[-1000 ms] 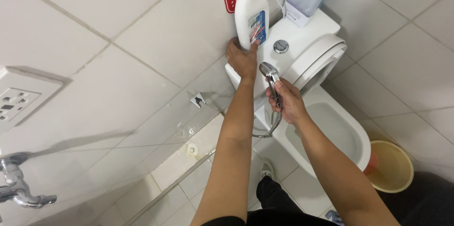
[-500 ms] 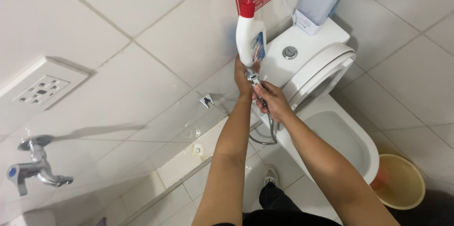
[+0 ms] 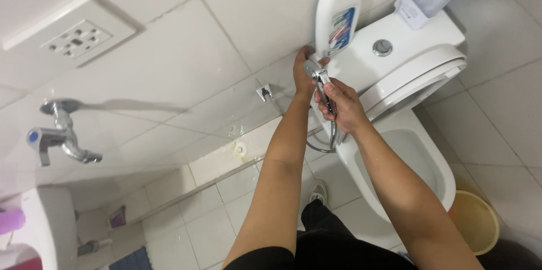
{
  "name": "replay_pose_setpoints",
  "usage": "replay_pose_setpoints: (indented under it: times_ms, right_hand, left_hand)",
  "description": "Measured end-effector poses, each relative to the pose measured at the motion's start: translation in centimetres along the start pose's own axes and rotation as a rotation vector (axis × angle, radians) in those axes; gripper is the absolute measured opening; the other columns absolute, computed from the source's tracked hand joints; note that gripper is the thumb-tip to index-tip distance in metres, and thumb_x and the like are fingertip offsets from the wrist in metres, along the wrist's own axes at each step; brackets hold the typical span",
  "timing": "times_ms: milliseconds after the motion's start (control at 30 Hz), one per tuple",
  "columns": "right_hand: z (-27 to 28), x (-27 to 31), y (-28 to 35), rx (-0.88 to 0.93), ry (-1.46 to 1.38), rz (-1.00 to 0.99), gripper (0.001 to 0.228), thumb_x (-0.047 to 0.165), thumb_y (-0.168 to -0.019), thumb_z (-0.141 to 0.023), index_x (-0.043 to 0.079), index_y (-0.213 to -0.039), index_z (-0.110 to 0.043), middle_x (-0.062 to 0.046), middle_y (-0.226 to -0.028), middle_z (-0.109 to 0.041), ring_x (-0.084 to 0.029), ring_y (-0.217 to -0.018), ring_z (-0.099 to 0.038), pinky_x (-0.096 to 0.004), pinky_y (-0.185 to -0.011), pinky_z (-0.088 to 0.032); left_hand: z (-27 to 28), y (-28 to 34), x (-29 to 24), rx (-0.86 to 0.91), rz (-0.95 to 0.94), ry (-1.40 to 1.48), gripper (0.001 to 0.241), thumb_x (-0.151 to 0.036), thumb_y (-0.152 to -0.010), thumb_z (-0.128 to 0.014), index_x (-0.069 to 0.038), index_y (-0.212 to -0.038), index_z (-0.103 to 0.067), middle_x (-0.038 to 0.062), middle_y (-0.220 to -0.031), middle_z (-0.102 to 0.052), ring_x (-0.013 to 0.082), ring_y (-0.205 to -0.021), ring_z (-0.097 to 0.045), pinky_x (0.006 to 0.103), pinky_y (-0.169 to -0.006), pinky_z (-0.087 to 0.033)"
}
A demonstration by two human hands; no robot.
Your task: Cleaning various items like a plastic container and a brush using water and a cloth in a bathroom sink.
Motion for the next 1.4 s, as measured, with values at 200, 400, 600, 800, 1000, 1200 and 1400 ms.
replay_pose_setpoints:
  times_ms: [200,400,600,800,1000,1200,1400]
  right_hand:
    - [-1.7,-3.9,-1.4,0.039,0.003,-0.09,0.033,0.033,-0.104,-0.059,0.004,-0.122,-0.061,-0.005,-0.088,-0.063,-0.011,-0.063,-0.052,-0.022,-0.047,-0.035]
    - [-8.2,-7.4,-1.2,0.218,0.006,-0.161,0.034,0.034,-0.104,-0.061,0.006,-0.123,-0.062,-0.004,-0.091,-0.062,-0.01,-0.065,-0.051,-0.022,-0.049,-0.035]
    - [-13.1,-12.0,-0.6,0.331,0.083,-0.217,0.034,0.032,-0.103,-0.062,0.006,-0.124,-0.061,-0.003,-0.091,-0.061,-0.009,-0.066,-0.051,-0.021,-0.049,-0.035]
    - [-16.1,-10.5,0.9,0.223,0.022,-0.03,0.032,0.032,-0.104,-0.063,0.008,-0.124,-0.059,-0.003,-0.093,-0.062,-0.009,-0.067,-0.052,-0.021,-0.05,-0.037]
    - [-22.5,-8.7,2.8,0.254,0.141,0.209,0.032,0.035,-0.108,-0.062,0.006,-0.121,-0.058,-0.003,-0.097,-0.062,-0.008,-0.07,-0.053,-0.021,-0.054,-0.038]
    - [-32.7,-11.5,4.6,0.373,0.358,0.273,0.037,0.031,-0.105,-0.064,0.004,-0.131,-0.057,-0.002,-0.096,-0.061,-0.006,-0.069,-0.051,-0.02,-0.054,-0.039]
    - [-36.5,-13.8,3.8,0.345,0.256,0.265,0.034,0.031,-0.108,-0.063,0.005,-0.129,-0.058,-0.001,-0.094,-0.062,-0.005,-0.067,-0.051,-0.019,-0.052,-0.037]
  left_hand:
    - [6.0,1.0,7.8,-0.171,0.128,-0.029,0.04,-0.004,-0.08,-0.067,0.003,-0.119,-0.068,0.016,-0.111,-0.074,0.0297,-0.105,-0.07,0.0369,-0.092,-0.054]
    - [17.3,0.5,6.2,-0.23,0.168,0.067,0.018,0.0,-0.087,-0.065,-0.005,-0.103,-0.072,0.007,-0.092,-0.078,0.0169,-0.089,-0.075,0.0307,-0.08,-0.058]
    - [28.9,2.1,9.0,-0.386,0.279,-0.167,0.017,-0.004,-0.089,-0.064,-0.007,-0.101,-0.076,0.007,-0.09,-0.078,0.0178,-0.084,-0.074,0.0316,-0.078,-0.058]
    - [35.8,2.3,6.9,-0.468,0.258,-0.23,0.012,-0.011,-0.086,-0.074,-0.004,-0.096,-0.073,0.008,-0.087,-0.076,0.0212,-0.08,-0.072,0.0341,-0.078,-0.057]
    - [39.4,2.0,0.2,-0.416,0.106,-0.253,0.019,-0.012,-0.082,-0.078,-0.005,-0.099,-0.074,0.01,-0.093,-0.074,0.022,-0.084,-0.069,0.0365,-0.081,-0.056]
    - [46.9,4.9,3.3,-0.412,0.048,-0.266,0.021,-0.003,-0.088,-0.066,-0.006,-0.107,-0.075,0.01,-0.105,-0.074,0.0199,-0.091,-0.07,0.0338,-0.085,-0.057]
    - [54.0,8.7,3.3,-0.393,0.09,-0.168,0.017,-0.003,-0.089,-0.066,-0.003,-0.104,-0.074,0.009,-0.094,-0.077,0.0186,-0.085,-0.073,0.032,-0.082,-0.058]
Point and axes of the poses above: each hand's wrist, its own y-axis away from the middle knuckle, its own z-axis out of the back of the hand, x = y × z, the point moved 8 cm from there along -y, towards the middle knuckle
